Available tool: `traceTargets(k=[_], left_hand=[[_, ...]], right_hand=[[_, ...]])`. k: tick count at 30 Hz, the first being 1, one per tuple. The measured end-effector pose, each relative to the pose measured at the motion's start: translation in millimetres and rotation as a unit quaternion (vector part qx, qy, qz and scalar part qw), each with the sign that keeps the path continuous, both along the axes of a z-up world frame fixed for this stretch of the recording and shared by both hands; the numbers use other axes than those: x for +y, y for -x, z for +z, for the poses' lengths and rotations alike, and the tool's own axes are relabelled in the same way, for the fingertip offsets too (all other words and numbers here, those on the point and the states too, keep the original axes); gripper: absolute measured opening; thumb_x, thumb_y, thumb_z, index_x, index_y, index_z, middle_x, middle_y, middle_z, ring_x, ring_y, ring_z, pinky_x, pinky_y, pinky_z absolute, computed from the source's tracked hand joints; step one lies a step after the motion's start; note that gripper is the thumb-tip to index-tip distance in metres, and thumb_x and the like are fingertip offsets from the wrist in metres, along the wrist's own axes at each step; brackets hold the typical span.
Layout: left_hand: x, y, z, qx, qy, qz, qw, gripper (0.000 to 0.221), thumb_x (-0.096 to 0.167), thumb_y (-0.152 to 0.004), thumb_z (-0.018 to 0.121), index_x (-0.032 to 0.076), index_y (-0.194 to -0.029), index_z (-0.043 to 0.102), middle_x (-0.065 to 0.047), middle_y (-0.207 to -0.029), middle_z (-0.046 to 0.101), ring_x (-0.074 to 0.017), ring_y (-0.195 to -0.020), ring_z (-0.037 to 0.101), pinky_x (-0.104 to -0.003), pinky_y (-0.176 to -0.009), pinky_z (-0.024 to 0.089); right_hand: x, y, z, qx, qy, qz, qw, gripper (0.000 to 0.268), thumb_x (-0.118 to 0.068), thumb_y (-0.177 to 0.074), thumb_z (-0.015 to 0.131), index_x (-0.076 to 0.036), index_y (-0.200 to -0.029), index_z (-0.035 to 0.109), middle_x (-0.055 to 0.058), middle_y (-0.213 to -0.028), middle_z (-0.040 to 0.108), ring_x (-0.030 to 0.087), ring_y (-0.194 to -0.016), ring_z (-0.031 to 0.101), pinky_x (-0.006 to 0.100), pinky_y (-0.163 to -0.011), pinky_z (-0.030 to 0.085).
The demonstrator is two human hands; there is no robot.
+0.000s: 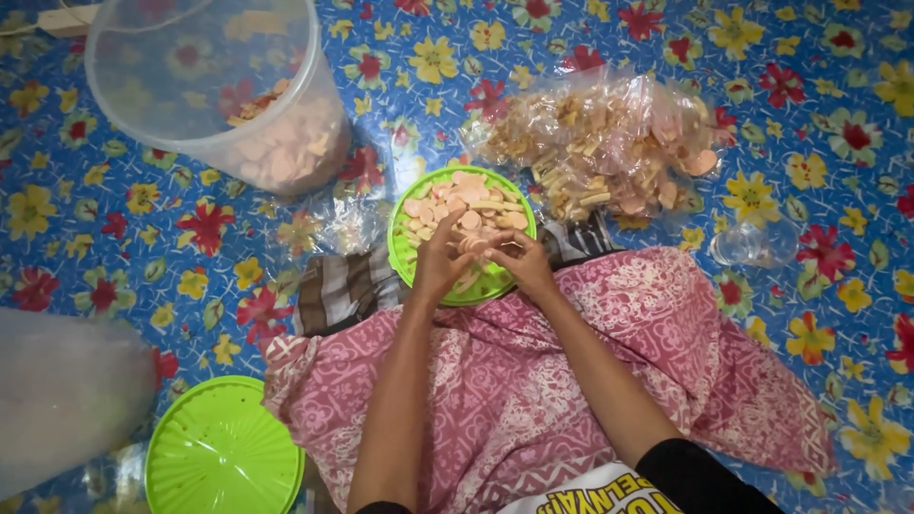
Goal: Arranging small food items from a container and bag onto a green tray while sitting on the floor.
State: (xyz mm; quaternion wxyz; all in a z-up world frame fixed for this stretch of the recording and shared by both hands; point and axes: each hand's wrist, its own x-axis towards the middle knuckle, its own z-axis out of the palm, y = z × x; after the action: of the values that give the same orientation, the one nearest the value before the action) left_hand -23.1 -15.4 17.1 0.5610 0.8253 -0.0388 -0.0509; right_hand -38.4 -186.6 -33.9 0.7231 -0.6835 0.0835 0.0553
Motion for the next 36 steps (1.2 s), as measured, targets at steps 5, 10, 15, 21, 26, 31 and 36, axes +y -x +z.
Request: traceTargets(k=[5, 10, 15, 21, 26, 31, 36], left_hand=[[2.9, -6.3, -3.4, 0.015, 0.001, 0.013, 1.0, 0.069, 0.015, -0.063, 0.083, 0.03, -0.125, 0.055, -0.008, -0.094, 0.069, -0.0255, -0.085, 0.068, -0.035, -0.075, 0.055], [9.9, -15.1, -16.3, 0.017, 0.024, 0.033, 0.999, 0.053, 0.006, -0.073, 0.074, 0.028, -0.119, 0.06, -0.002, -0.085, 0.07, -0.0181, -0.081, 0.069, -0.03, -0.077, 0.054], [11.0, -17.6, -20.3, 0.024, 0.005, 0.033, 0.999, 0.05, 0.005, -0.073, 0.072, 0.029, -0.115, 0.064, 0.001, -0.078, 0.07, -0.0135, -0.079, 0.067, -0.029, -0.077, 0.053], [7.3, -19.9, -18.4, 0.043, 0.014, 0.02, 0.999, 0.04, 0.01, -0.077, 0.067, 0.024, -0.115, 0.063, -0.005, -0.081, 0.069, -0.0205, -0.076, 0.067, -0.032, -0.071, 0.055], [8.3, -24.1, -43.4, 0.052, -0.033, -0.011, 0.998, 0.024, 0.023, -0.076, 0.074, 0.02, -0.099, 0.07, -0.004, -0.078, 0.069, -0.022, -0.071, 0.068, -0.032, -0.064, 0.056], [9.3, -24.7, -44.7, 0.045, -0.03, -0.023, 0.998, 0.009, 0.022, -0.079, 0.072, 0.018, -0.087, 0.073, -0.005, -0.07, 0.068, -0.0231, -0.07, 0.067, -0.033, -0.064, 0.055], [8.6, -26.5, -38.5, 0.057, 0.046, 0.015, 0.997, 0.011, 0.023, -0.081, 0.071, 0.018, -0.09, 0.072, -0.004, -0.072, 0.069, -0.018, -0.072, 0.067, -0.031, -0.067, 0.054]], right_hand=[[0.4, -5.1, -5.1, -0.008, 0.01, -0.006, 1.0, 0.026, -0.008, -0.074, 0.077, -0.009, -0.098, 0.067, 0.003, -0.088, 0.066, 0.011, -0.08, 0.063, 0.022, -0.065, 0.053], [3.6, -8.0, -4.3, -0.013, 0.028, -0.007, 0.999, 0.023, -0.006, -0.075, 0.075, -0.009, -0.096, 0.068, 0.006, -0.086, 0.069, 0.011, -0.081, 0.062, 0.024, -0.065, 0.052], [7.2, -8.9, 2.4, -0.013, 0.065, 0.019, 0.998, 0.019, -0.005, -0.078, 0.07, -0.011, -0.097, 0.067, 0.008, -0.087, 0.07, 0.012, -0.084, 0.062, 0.027, -0.069, 0.052], [8.8, -12.2, 5.7, -0.011, 0.086, 0.049, 0.995, 0.021, -0.005, -0.078, 0.066, -0.015, -0.097, 0.067, 0.004, -0.085, 0.07, 0.012, -0.082, 0.064, 0.026, -0.07, 0.051], [8.3, -13.0, 5.1, -0.017, 0.126, 0.067, 0.99, 0.023, -0.006, -0.076, 0.065, -0.017, -0.097, 0.068, 0.003, -0.084, 0.071, 0.011, -0.08, 0.064, 0.025, -0.07, 0.051], [10.5, -14.0, 7.3, -0.037, 0.139, 0.063, 0.988, 0.023, -0.008, -0.076, 0.067, -0.015, -0.098, 0.067, 0.006, -0.086, 0.069, 0.015, -0.08, 0.062, 0.027, -0.072, 0.051], [10.2, -15.3, 20.1, -0.072, 0.155, 0.043, 0.984, 0.035, -0.02, -0.076, 0.075, -0.015, -0.11, 0.065, 0.007, -0.098, 0.06, 0.02, -0.089, 0.059, 0.03, -0.074, 0.05]])
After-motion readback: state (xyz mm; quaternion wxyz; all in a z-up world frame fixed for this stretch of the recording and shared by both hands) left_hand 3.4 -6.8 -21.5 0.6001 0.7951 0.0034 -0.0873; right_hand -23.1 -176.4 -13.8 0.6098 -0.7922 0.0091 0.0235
